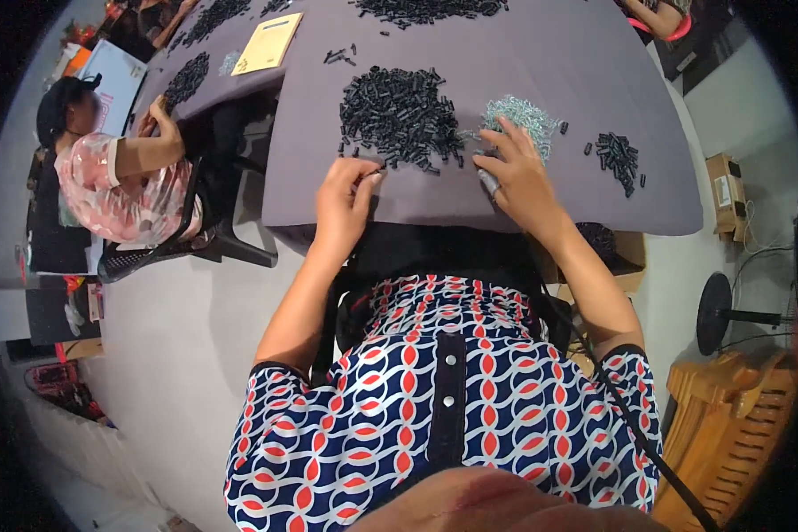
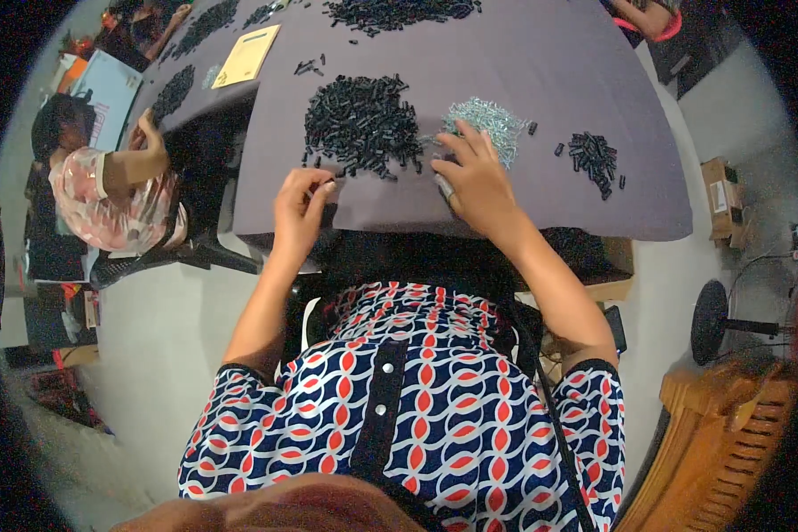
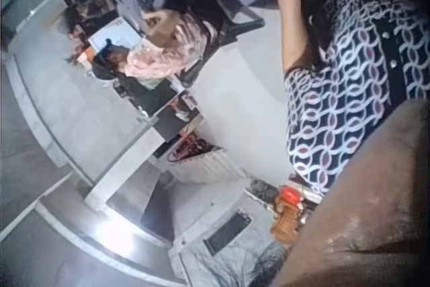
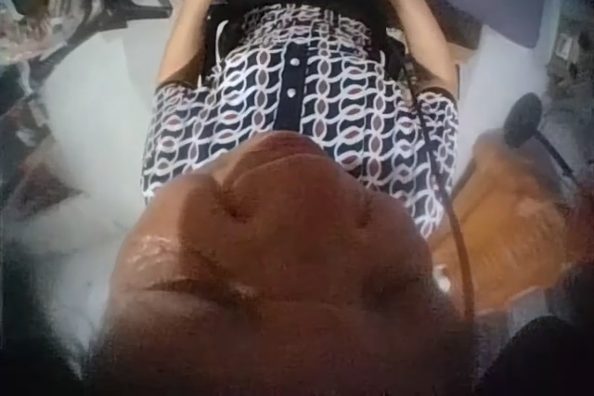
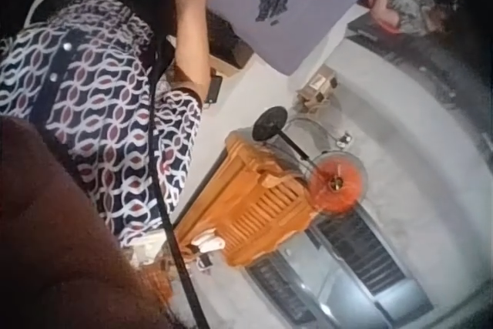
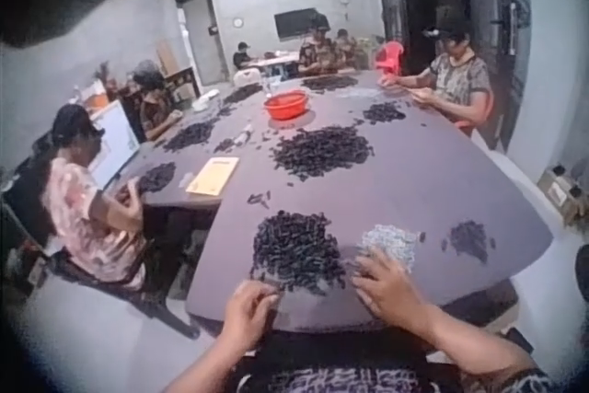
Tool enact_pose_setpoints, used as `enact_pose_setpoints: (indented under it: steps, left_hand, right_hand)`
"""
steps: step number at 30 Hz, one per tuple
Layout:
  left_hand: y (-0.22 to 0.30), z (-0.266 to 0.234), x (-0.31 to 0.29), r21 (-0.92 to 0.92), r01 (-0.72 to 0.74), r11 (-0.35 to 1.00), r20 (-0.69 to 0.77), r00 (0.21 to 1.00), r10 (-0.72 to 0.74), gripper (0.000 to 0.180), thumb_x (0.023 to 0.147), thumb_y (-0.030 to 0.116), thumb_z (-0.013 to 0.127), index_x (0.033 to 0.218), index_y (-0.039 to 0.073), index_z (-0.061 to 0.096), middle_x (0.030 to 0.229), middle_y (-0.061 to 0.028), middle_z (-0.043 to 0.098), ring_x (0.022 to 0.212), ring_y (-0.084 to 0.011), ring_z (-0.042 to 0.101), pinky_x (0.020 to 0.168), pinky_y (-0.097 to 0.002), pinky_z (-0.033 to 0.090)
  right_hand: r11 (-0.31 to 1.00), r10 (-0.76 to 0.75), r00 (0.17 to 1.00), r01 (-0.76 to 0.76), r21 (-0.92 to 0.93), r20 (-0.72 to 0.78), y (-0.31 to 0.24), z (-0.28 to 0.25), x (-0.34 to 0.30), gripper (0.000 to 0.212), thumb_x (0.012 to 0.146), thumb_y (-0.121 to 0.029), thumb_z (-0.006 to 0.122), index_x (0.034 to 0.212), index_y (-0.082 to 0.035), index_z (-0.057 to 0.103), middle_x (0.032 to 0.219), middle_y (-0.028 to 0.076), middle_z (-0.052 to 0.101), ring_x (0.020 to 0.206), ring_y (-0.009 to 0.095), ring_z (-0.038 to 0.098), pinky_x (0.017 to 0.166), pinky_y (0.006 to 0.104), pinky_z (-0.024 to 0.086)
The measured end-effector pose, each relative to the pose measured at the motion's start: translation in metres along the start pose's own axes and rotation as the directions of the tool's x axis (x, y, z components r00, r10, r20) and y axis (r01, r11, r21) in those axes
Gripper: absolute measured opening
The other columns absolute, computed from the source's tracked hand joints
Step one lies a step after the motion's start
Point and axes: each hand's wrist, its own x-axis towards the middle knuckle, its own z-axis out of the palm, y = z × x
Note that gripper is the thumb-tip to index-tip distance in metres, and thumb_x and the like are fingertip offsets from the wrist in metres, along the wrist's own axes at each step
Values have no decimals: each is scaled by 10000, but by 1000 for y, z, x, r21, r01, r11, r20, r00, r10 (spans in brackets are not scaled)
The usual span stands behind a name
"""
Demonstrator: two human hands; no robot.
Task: Sorting and assembling small black and silver parts on a workbench.
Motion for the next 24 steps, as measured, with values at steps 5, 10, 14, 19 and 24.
enact_pose_setpoints:
  steps: [5, 10, 14, 19, 24]
  left_hand:
    - [11, 11, -13, -70, 22, 997, 37, 999, -19, 127, 890, 66, 661, 1001, 7, 639, 877, -127, 614, 723, -240, 588, 666, -328, 482]
    - [6, 24, -20, -107, 82, 991, 86, 994, -73, 141, 924, 92, 635, 1034, 35, 568, 823, -128, 593, 712, -248, 580, 666, -343, 478]
    - [6, 24, -25, -101, 142, 985, 136, 982, -128, 147, 926, 95, 639, 1041, 36, 568, 815, -124, 595, 714, -243, 584, 661, -339, 479]
    - [18, 32, -22, -88, 28, 996, 109, 994, -19, 169, 888, 70, 666, 1036, 24, 600, 813, -119, 583, 680, -238, 561, 632, -334, 467]
    - [19, 32, -22, -102, -10, 995, 146, 989, 24, 147, 893, 66, 648, 1028, 16, 621, 830, -131, 585, 710, -261, 573, 650, -347, 466]
  right_hand:
    - [988, 129, 992, -130, 83, 17, -2, -20, 1, 400, 703, 42, 666, 1080, -84, 707, 1354, 128, 532, 1395, 393, 345, 1159, 548, 284]
    - [998, 48, 998, -46, -30, 48, -6, -6, 3, 410, 697, 49, 661, 1082, -85, 710, 1391, 133, 503, 1417, 395, 317, 1167, 559, 264]
    - [996, 48, 998, -51, 76, 34, -8, -13, -6, 391, 695, 50, 660, 1067, -63, 704, 1377, 143, 510, 1417, 395, 317, 1160, 548, 276]
    - [985, 133, 989, -125, 115, -65, 1, -15, 2, 348, 717, 58, 639, 1046, -42, 696, 1337, 149, 541, 1398, 396, 343, 1117, 496, 343]
    - [994, 108, 983, -107, 13, -148, 17, -17, -1, 358, 687, 88, 631, 1018, -38, 690, 1269, 137, 576, 1306, 391, 441, 1081, 469, 390]
